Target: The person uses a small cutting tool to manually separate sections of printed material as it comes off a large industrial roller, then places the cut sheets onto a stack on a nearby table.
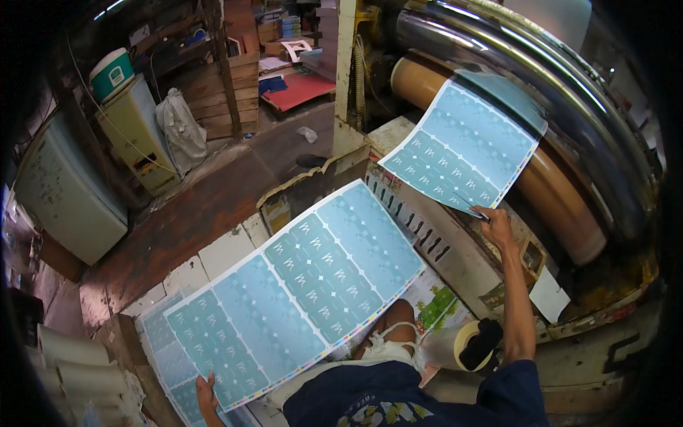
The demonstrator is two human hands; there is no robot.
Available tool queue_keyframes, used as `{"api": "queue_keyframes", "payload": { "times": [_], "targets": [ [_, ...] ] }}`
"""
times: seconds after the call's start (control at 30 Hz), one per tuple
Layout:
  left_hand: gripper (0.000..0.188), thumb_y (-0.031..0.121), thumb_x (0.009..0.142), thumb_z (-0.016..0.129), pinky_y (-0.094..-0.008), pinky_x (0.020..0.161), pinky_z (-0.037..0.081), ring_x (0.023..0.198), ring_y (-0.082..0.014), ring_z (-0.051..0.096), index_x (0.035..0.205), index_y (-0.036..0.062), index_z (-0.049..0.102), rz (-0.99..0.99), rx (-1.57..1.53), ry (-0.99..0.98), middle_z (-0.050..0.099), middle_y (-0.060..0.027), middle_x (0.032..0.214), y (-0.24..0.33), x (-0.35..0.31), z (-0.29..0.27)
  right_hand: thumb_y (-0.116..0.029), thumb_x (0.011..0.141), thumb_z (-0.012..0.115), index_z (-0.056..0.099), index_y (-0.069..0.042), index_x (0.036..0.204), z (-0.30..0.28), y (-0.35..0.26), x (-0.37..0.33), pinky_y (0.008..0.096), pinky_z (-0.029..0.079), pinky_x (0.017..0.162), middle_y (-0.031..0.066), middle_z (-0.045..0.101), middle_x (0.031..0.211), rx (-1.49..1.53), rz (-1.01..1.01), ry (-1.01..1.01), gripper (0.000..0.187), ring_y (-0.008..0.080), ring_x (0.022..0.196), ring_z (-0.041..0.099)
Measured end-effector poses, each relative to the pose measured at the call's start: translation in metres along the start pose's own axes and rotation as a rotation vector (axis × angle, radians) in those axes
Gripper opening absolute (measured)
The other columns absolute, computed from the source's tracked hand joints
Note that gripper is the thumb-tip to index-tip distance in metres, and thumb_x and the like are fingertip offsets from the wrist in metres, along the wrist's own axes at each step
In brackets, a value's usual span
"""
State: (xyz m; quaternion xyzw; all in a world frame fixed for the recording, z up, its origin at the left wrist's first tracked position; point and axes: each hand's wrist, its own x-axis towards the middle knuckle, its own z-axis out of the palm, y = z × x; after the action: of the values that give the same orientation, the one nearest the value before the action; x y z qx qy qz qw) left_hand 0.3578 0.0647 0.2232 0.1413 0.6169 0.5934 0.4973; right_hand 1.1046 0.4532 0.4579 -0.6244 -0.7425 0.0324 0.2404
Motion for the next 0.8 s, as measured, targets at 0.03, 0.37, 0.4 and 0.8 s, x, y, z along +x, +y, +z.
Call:
{"api": "queue_keyframes", "payload": {
  "times": [0.03, 0.37, 0.4, 0.8],
  "targets": [
    [0.030, 0.003, 0.094, 0.056, -0.0344, 0.077, 0.054, 0.092, -0.0173, 0.061, 0.123, 0.0011, 0.052, -0.009, 0.028, -0.005, 0.060, -0.0074, 0.112, 0.004, 0.006, 0.007, 0.005, 0.068, 0.053, 0.071, -0.008, 0.106, -0.001, 0.000, -0.003, 0.0325, 0.051, 0.065, 0.0203, 0.069, 0.097, -0.012, 0.009, -0.014, 0.044, 0.0278, 0.065, 0.066],
    [0.030, 0.001, 0.089, 0.063, -0.0298, 0.080, 0.048, 0.090, -0.0134, 0.059, 0.119, 0.0007, 0.057, 0.138, 0.179, 0.086, 0.064, -0.0039, 0.104, -0.028, 0.097, 0.091, 0.005, 0.073, 0.056, 0.071, -0.008, 0.109, 0.005, -0.064, -0.043, 0.0309, 0.052, 0.067, 0.0228, 0.067, 0.104, 0.223, -0.042, 0.074, 0.040, 0.0247, 0.076, 0.070],
    [0.030, 0.001, 0.089, 0.063, -0.0298, 0.079, 0.048, 0.089, -0.0134, 0.059, 0.119, 0.0005, 0.058, 0.114, 0.172, 0.171, 0.065, -0.0039, 0.103, -0.031, 0.101, 0.102, 0.005, 0.073, 0.056, 0.071, -0.008, 0.109, 0.004, -0.073, -0.049, 0.0309, 0.052, 0.067, 0.0228, 0.067, 0.104, 0.215, -0.039, 0.076, 0.040, 0.0247, 0.076, 0.070],
    [0.087, 0.018, 0.074, 0.079, -0.0444, 0.097, 0.041, 0.116, -0.0372, 0.053, 0.143, -0.0005, 0.029, 0.493, 0.744, 0.236, 0.055, -0.0254, 0.125, 0.018, 0.088, 0.160, 0.006, 0.070, 0.051, 0.067, -0.009, 0.117, 0.003, -0.144, -0.092, 0.0309, 0.048, 0.056, 0.0259, 0.056, 0.122, 0.261, 0.132, -0.034, 0.052, 0.0201, 0.063, 0.068]
  ]
}}
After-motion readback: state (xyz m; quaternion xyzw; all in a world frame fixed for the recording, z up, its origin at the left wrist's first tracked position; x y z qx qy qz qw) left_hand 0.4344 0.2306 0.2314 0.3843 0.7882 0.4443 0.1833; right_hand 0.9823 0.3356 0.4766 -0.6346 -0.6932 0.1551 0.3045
